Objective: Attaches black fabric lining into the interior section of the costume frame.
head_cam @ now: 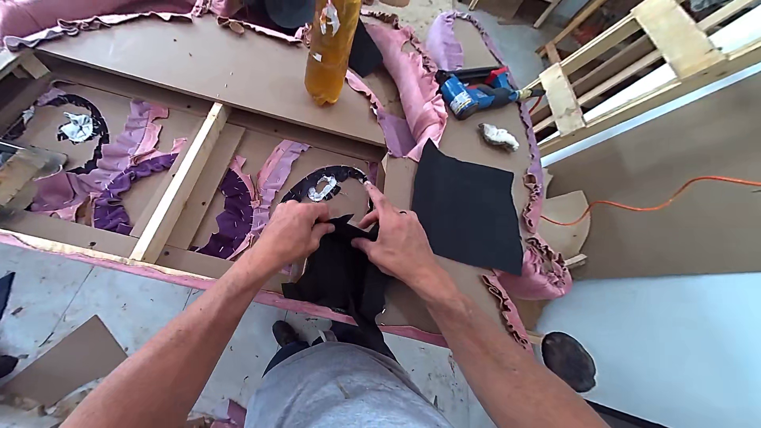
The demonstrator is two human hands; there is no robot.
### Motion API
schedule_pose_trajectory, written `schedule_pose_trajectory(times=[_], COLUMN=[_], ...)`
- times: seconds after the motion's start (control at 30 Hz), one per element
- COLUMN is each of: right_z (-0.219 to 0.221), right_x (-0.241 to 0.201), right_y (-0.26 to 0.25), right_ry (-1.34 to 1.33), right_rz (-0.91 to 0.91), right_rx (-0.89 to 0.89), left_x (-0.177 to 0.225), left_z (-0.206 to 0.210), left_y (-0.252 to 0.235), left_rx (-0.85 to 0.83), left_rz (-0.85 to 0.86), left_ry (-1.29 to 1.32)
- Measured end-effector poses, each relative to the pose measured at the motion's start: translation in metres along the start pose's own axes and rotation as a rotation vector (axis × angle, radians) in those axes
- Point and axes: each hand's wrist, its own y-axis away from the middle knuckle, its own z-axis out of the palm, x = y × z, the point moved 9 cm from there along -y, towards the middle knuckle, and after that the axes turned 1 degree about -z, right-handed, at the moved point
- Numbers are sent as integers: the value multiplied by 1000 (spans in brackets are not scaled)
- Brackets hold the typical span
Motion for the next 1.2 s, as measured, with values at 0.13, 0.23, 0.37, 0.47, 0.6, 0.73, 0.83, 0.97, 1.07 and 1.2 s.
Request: schedule_pose_trajectory(times=[0.13,0.23,0.37,0.47,0.6,0.73,0.83,0.97,1.07,1.2], right_z=[-6,-9,-6,-18,-63,-16,24,39,41,40], right_x=[10,26,30,27,-2,-49,-57,-60,-62,-64], right_y=[2,0,-3,4,23,44,49,44,43,43], right_ry=[-131,-301,-349,-318,-329,-319,-174,-124,-140,-123], right_rz=[-6,58,64,78,-82,-458,-639,-767,-832,-872], right_rx=[11,26,19,19,70,-270,-440,-450,-472,-486], left_x=[-4,-7,-10,-11,4,26,42,62,67,60], left_z=[0,2,2,-14,-39,-14,-10,-14,-14,-5], left_y=[-11,-16,-18,-3,63,105,109,108,101,91], left_rx=[-102,-139,-131,-66,34,15,87,92,145,124], left_rz=[96,121,88,-116,-508,-590,-619,-736,-799,-870], left_ry=[24,23,38,67,-66,-289,-399,-436,-473,-502])
